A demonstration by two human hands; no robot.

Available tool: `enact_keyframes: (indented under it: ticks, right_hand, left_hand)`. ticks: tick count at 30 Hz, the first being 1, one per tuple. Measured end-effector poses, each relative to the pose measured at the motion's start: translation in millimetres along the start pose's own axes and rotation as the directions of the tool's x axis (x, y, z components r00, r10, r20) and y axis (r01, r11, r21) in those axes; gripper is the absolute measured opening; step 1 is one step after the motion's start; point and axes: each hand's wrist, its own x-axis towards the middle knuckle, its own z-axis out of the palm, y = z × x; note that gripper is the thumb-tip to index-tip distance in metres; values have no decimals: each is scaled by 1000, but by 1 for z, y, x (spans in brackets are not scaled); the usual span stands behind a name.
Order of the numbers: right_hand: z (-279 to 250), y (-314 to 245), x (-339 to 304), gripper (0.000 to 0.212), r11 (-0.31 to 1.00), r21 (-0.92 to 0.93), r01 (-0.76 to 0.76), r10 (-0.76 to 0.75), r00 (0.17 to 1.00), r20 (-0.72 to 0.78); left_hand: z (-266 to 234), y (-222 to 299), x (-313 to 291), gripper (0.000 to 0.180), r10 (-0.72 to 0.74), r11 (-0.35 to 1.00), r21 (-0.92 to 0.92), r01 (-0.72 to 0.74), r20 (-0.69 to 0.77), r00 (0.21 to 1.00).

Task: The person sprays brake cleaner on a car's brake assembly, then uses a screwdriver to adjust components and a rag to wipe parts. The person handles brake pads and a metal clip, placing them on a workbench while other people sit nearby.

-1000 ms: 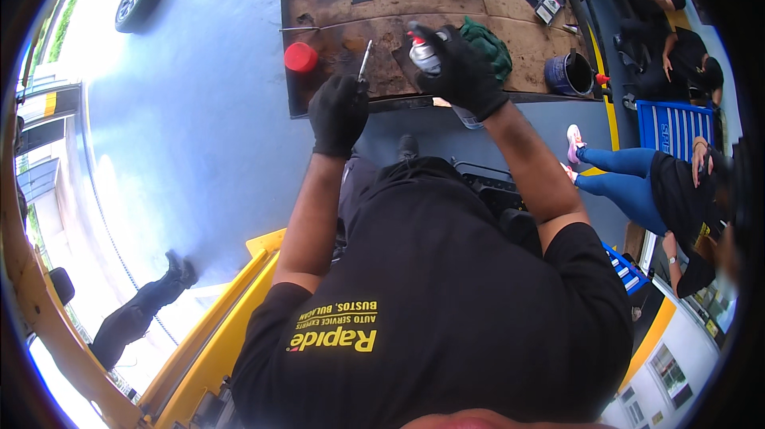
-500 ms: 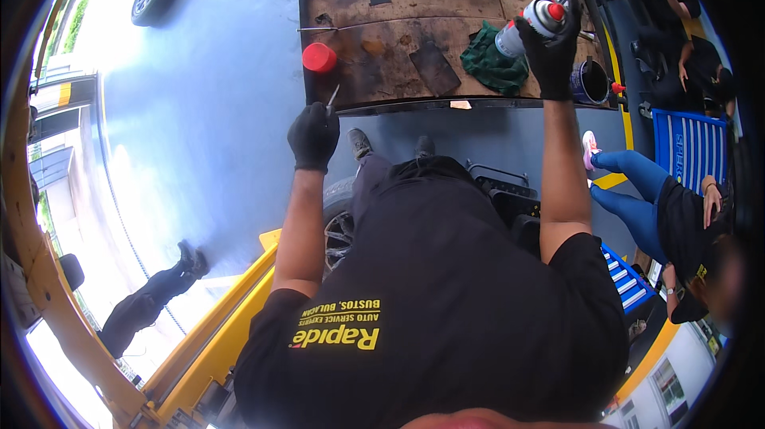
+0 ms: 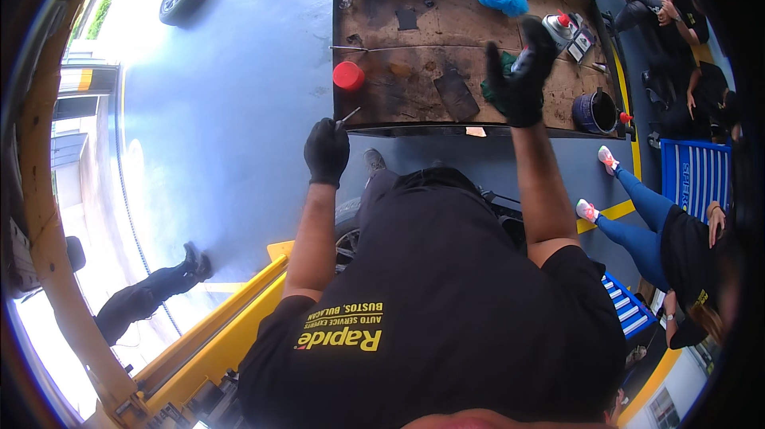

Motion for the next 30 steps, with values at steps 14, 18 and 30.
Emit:
enact_keyframes:
  ticks: [14, 18, 30]
  right_hand:
    - [314, -73, -80, 23, 966, 1, -258, 132, 499, 856]
    - [292, -86, -52, 21, 960, 160, -229, 46, 695, 718]
    - [83, -52, -90, 18, 978, 15, -208, 160, 795, 585]
  left_hand:
    - [-53, -5, -3, 10, 194, 974, -97, -203, -92, 977]
    - [-75, -12, 8, 8, 269, 959, -16, -282, -248, 930]
    - [-73, -8, 110, 10, -1, 510, -860, 36, 42, 999]
